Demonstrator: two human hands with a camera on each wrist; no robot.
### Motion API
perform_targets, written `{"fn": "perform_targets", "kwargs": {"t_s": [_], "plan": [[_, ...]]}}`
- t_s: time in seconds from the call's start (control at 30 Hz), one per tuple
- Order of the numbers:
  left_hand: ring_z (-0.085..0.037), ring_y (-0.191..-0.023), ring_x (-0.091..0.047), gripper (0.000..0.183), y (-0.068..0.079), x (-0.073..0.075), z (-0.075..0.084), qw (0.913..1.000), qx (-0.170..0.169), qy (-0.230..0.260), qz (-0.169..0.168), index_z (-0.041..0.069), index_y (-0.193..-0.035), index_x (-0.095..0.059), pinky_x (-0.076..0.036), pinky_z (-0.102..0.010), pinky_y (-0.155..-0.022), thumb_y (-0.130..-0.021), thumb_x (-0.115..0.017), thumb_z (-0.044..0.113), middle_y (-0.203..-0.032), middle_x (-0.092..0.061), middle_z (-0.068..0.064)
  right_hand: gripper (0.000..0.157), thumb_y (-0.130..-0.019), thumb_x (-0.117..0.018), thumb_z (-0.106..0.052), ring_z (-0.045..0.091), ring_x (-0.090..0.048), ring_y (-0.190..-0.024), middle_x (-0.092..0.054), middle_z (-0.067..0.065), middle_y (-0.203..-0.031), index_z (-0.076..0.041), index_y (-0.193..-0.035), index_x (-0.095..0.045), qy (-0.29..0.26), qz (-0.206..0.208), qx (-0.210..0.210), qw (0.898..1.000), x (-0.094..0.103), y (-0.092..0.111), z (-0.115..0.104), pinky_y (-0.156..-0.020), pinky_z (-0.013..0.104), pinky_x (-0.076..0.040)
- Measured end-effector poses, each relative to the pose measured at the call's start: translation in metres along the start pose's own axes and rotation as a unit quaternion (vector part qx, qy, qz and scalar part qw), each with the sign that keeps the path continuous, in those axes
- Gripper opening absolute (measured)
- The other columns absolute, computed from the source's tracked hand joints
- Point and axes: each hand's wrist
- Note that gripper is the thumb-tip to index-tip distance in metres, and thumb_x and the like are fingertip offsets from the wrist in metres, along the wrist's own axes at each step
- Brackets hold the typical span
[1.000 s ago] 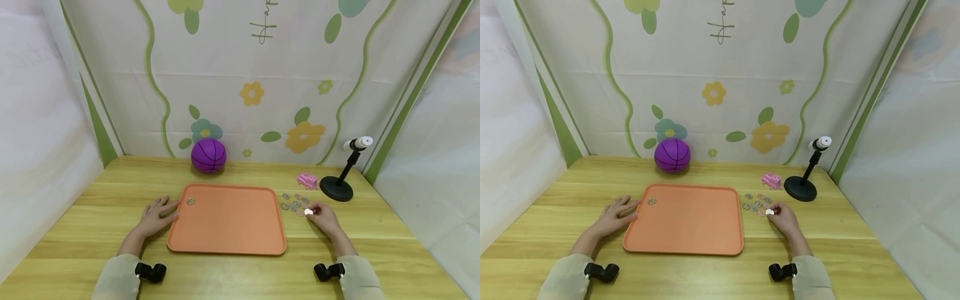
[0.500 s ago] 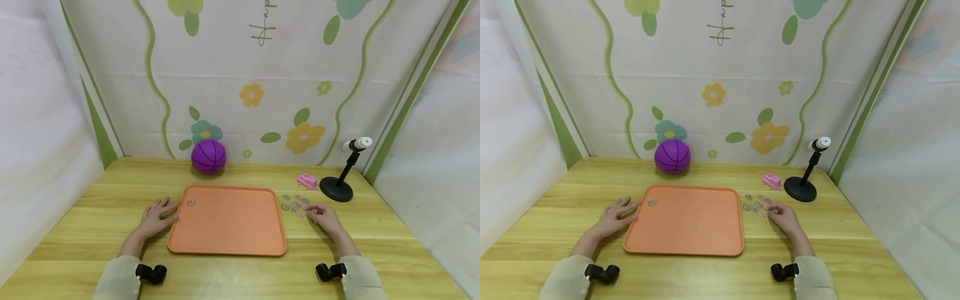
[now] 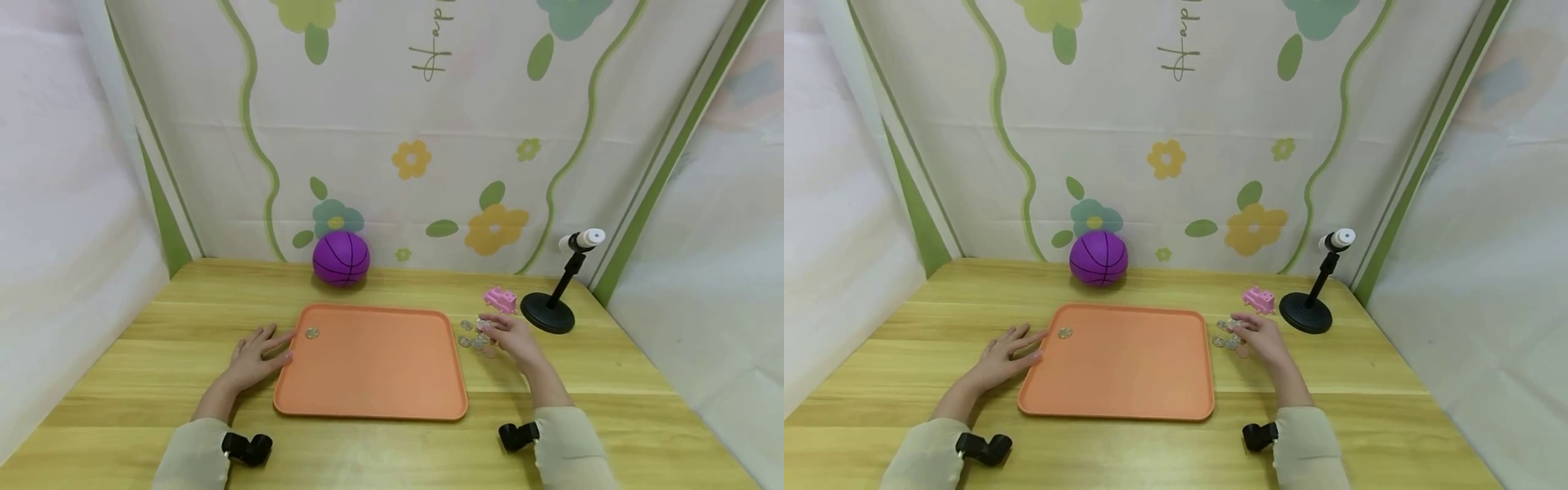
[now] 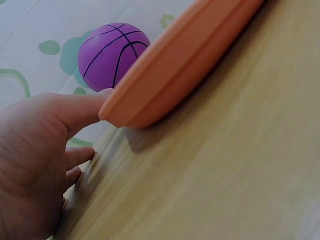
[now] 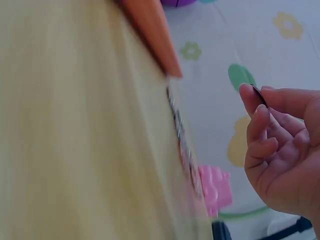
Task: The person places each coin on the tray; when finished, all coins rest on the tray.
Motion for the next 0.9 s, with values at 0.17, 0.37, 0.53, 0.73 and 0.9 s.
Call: {"fn": "perform_targets", "kwargs": {"t_s": [0.17,0.37,0.53,0.73,0.9], "plan": [[-0.045,-0.122,-0.006,0.051,0.0,-0.002,0.0,1.0,-0.006,-0.004,0.0,0.009,-0.128,-0.044,0.002,-0.06,-0.091,-0.085,-0.053,0.034,-0.135,-0.019,-0.028,0.037,-0.087,-0.051,-0.008,0.015,-0.049,-0.064,-0.062,0.011,-0.091,0.006,-0.12,-0.046,-0.069,-0.02,0.012,0.997,-0.023,-0.007,-0.021,-0.051,0.022,-0.036],[-0.044,-0.122,-0.006,0.051,0.001,-0.002,-0.001,1.0,-0.004,0.001,0.005,0.009,-0.128,-0.044,0.003,-0.06,-0.091,-0.084,-0.053,0.035,-0.135,-0.019,-0.028,0.034,-0.087,-0.051,-0.006,0.015,-0.051,-0.064,-0.063,0.008,-0.089,0.002,-0.12,-0.05,-0.093,-0.045,0.01,0.995,-0.061,-0.018,-0.047,-0.051,0.022,-0.036],[-0.044,-0.123,-0.006,0.051,0.002,-0.001,-0.003,1.0,0.0,-0.002,0.006,0.01,-0.128,-0.045,0.002,-0.059,-0.092,-0.084,-0.053,0.034,-0.135,-0.019,-0.027,0.032,-0.085,-0.054,-0.007,0.014,-0.052,-0.06,-0.064,0.01,-0.091,0.001,-0.116,-0.054,-0.108,-0.073,0.009,0.991,-0.1,-0.028,-0.059,-0.051,0.023,-0.036],[-0.044,-0.123,-0.006,0.051,0.0,-0.002,-0.001,1.0,-0.002,0.001,0.003,0.009,-0.128,-0.044,0.003,-0.059,-0.092,-0.084,-0.053,0.035,-0.135,-0.019,-0.027,0.032,-0.083,-0.056,-0.008,0.012,-0.053,-0.057,-0.064,0.009,-0.092,-0.001,-0.115,-0.055,-0.133,-0.111,-0.012,0.985,-0.144,-0.034,-0.07,-0.05,0.022,-0.035],[-0.043,-0.123,-0.006,0.051,0.0,-0.001,-0.001,1.0,0.004,-0.002,0.004,0.01,-0.128,-0.045,0.003,-0.058,-0.092,-0.084,-0.053,0.035,-0.135,-0.019,-0.026,0.036,-0.083,-0.058,-0.01,0.011,-0.052,-0.056,-0.064,0.008,-0.093,0.0,-0.117,-0.053,-0.158,-0.134,-0.038,0.978,-0.174,-0.04,-0.077,-0.05,0.02,-0.035]]}}
Point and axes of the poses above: each hand's wrist, its own y-axis away from the middle knuckle, its own x-axis out of the back of the hand, z = x × y
